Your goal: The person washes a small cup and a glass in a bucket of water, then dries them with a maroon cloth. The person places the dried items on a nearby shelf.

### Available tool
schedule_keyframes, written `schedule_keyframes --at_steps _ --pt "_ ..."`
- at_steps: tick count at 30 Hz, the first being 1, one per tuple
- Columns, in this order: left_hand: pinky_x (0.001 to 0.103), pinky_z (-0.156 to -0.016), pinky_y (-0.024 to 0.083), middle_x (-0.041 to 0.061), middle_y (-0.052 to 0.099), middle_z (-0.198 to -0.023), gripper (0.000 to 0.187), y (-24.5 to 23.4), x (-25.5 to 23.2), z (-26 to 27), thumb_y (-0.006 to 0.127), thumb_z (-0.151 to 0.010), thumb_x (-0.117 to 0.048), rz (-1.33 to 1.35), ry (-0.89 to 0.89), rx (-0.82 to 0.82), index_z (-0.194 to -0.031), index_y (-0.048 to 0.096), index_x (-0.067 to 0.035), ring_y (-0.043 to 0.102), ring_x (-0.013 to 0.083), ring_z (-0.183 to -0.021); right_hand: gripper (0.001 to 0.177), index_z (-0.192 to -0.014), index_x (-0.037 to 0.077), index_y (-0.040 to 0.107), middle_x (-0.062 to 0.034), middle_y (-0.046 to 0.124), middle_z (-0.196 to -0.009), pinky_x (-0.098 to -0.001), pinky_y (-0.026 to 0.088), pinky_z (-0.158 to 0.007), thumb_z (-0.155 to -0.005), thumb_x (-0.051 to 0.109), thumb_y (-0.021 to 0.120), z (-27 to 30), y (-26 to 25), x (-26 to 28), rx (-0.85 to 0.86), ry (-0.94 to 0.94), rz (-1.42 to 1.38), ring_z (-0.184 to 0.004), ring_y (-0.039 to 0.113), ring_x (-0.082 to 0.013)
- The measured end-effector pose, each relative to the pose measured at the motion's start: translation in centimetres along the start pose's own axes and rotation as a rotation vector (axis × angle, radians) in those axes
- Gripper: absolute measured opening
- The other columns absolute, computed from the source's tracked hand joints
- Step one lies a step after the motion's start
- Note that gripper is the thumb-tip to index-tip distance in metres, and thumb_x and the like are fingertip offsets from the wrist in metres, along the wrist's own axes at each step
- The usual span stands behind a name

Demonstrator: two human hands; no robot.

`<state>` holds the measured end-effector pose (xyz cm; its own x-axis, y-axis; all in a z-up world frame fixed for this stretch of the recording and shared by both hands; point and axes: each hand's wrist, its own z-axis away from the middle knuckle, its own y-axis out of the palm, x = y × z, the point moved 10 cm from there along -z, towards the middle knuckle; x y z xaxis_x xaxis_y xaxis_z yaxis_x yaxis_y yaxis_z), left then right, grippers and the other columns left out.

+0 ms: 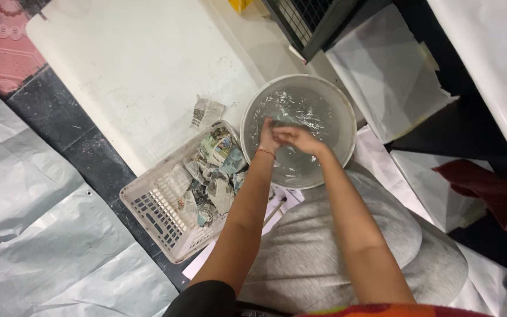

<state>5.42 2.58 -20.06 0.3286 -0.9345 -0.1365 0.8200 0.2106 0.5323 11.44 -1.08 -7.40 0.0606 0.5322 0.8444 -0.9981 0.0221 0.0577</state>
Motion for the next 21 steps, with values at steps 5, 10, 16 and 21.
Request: schedule_keyframes --at_steps 5,10,16,21 --pt "0.046 -0.078 0.058 0.015 0.065 -0.103 0.053 -0.1 0.0 -0.2 0.061 -0.092 -0.049 -0.044 -0.035 -0.033 -0.124 0.058 -0.006 0.065 0.0291 -0.091 0.036 -0.133 0.009 0.066 -0.0074 0.072 -0.127 -0.0316 0.054 -0.103 -0.097 0.017 0.066 -1.0 0.5 -0.8 -0.153 0.014 0.216 -0.116 0.067 -0.0184" --pt "0.047 -0.086 0.057 0.014 0.064 -0.111 0.040 -0.5 -1.3 -0.4 0.067 -0.094 -0.042 -0.062 0.099 -0.022 -0.114 0.060 -0.008 0.064 0.0290 -0.104 0.040 -0.140 0.011 0.058 -0.0048 0.052 -0.151 -0.0307 0.048 -0.113 -0.102 0.015 0.048 -1.9 2.2 1.0 -0.059 -0.047 -0.179 -0.134 0.056 -0.0176" --pt "0.043 -0.092 0.056 0.011 0.065 -0.109 0.033 0.9 -1.3 -0.2 0.070 -0.091 -0.038 -0.123 0.113 0.058 -0.108 0.065 -0.010 0.063 0.0269 -0.105 0.049 -0.143 0.012 0.056 -0.0075 0.045 -0.158 -0.0408 0.043 -0.111 -0.095 0.009 0.048 -0.2 2.5 4.5 -0.179 -0.159 1.016 -0.138 0.048 -0.0266" --pt "0.043 -0.086 0.056 0.009 0.066 -0.103 0.034 -0.4 -0.5 -0.3 0.071 -0.087 -0.040 -0.059 0.033 -0.067 -0.104 0.066 -0.010 0.064 0.0252 -0.096 0.043 -0.141 0.013 0.058 -0.0101 0.052 -0.151 -0.0411 0.045 -0.111 -0.099 0.015 0.049 -0.4 0.9 1.9 -0.204 0.019 0.494 -0.134 0.054 -0.0267"
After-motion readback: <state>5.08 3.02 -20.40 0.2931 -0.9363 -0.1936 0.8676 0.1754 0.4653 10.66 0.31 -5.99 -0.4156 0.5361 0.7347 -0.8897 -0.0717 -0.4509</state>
